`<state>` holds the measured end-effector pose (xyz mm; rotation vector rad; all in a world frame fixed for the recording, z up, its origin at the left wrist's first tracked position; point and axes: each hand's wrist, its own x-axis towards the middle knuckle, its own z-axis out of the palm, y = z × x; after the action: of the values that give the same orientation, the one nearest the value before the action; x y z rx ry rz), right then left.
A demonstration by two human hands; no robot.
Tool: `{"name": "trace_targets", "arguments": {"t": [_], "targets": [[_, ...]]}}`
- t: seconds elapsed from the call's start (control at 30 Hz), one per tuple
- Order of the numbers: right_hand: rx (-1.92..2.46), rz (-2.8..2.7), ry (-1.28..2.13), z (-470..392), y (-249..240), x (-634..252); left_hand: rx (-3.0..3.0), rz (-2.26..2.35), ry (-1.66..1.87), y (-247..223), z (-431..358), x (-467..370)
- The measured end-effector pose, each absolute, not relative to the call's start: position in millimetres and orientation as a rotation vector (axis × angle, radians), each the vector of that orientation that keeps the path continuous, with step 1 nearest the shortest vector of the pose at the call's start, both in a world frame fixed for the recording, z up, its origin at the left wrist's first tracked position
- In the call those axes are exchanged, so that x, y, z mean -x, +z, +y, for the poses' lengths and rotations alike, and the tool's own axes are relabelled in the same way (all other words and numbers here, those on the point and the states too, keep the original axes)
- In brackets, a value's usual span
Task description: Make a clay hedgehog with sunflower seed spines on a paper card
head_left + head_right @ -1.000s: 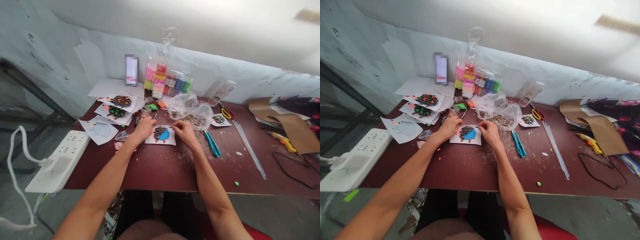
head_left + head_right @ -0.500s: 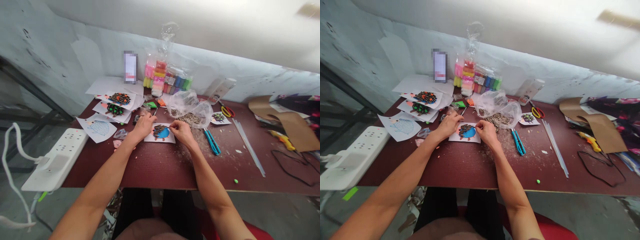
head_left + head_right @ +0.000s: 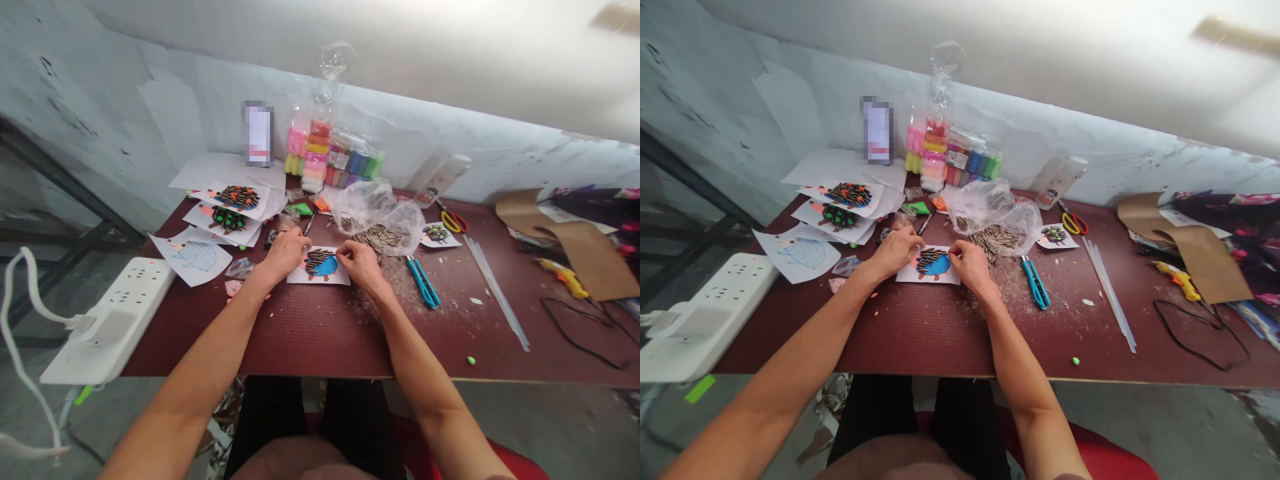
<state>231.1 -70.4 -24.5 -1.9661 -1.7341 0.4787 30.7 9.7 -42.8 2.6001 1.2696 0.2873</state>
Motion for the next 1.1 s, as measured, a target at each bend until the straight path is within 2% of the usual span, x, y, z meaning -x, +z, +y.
{"name": "trace_targets", "arguments": {"t": [0.67, 1.1], "targets": [[2.089, -1.942, 0.362, -70, -20, -225, -2.641, 1.253, 0.285, -43, 8, -30], [2.066, -1.874, 0.256, -71, -20, -236, -2.647, 1.245, 0.254, -41, 8, -30]]}}
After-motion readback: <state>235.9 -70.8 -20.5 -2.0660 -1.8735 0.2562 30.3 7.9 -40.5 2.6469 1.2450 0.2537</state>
